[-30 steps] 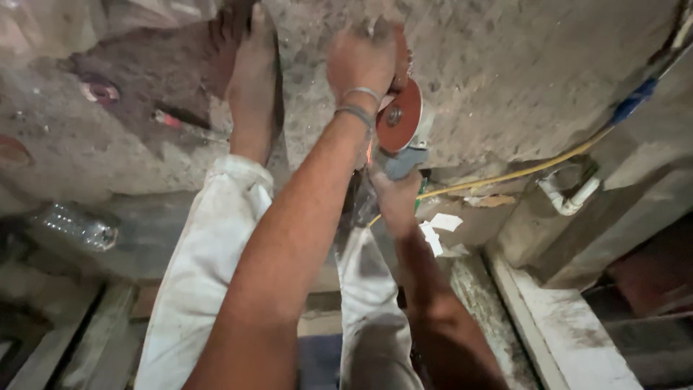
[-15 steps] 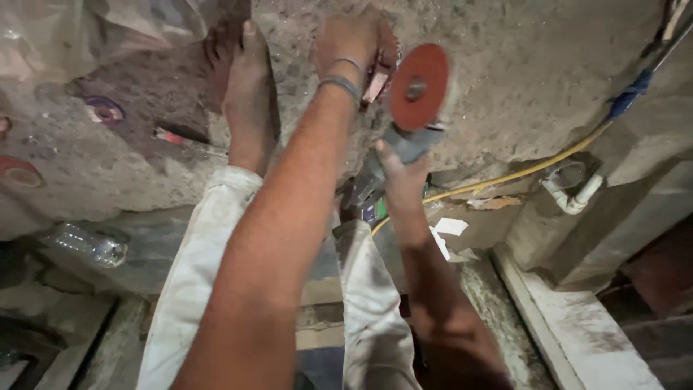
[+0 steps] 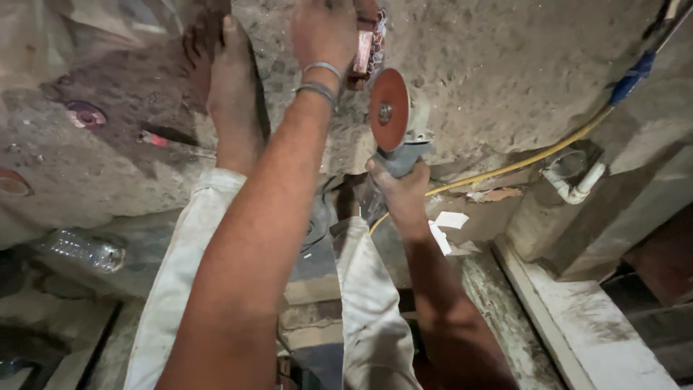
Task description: The person sits on the floor holding a small circular metal object against a spinning angle grinder disc, grinding its edge with sparks flying, periodically repositioning and turning the object to grind different sections, then sets the grinder and object down on the floor.
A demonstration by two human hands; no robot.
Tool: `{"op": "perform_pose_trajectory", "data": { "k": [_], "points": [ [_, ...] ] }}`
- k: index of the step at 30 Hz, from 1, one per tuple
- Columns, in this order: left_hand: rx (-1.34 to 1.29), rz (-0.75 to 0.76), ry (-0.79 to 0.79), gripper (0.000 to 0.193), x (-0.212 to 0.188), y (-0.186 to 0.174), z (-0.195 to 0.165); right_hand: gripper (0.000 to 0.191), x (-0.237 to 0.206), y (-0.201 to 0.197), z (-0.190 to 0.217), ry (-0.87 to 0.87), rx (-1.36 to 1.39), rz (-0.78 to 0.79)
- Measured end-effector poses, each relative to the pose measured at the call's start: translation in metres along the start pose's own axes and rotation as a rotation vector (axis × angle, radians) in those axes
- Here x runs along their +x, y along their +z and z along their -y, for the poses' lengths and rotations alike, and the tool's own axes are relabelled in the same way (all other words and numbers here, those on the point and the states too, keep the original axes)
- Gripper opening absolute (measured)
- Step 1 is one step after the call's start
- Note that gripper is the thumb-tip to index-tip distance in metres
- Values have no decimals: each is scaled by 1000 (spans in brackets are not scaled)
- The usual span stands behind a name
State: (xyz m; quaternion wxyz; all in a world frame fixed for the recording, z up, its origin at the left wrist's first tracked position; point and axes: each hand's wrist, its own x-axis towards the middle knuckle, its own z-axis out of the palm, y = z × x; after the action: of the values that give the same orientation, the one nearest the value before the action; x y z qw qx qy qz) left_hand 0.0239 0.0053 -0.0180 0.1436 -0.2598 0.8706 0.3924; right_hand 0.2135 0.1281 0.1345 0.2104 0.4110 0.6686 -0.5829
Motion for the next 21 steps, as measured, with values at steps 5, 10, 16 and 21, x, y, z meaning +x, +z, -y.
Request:
{"op": "perform_pose_trajectory", "data": {
  "k": [5,10,16,21],
  "points": [
    [-12,22,-48,39,-1,1,-1,32,13,3,2,6,-25,-11],
    [146,34,-95,43,-3,1,-10,33,19,5,4,-90,-54,16],
    [45,54,-243,43,-5,-8,-21,24,18,12,16,153,130,35],
    [92,108,-228,41,2,-15,-26,21,19,16,26,-58,26,28]
  ]
}}
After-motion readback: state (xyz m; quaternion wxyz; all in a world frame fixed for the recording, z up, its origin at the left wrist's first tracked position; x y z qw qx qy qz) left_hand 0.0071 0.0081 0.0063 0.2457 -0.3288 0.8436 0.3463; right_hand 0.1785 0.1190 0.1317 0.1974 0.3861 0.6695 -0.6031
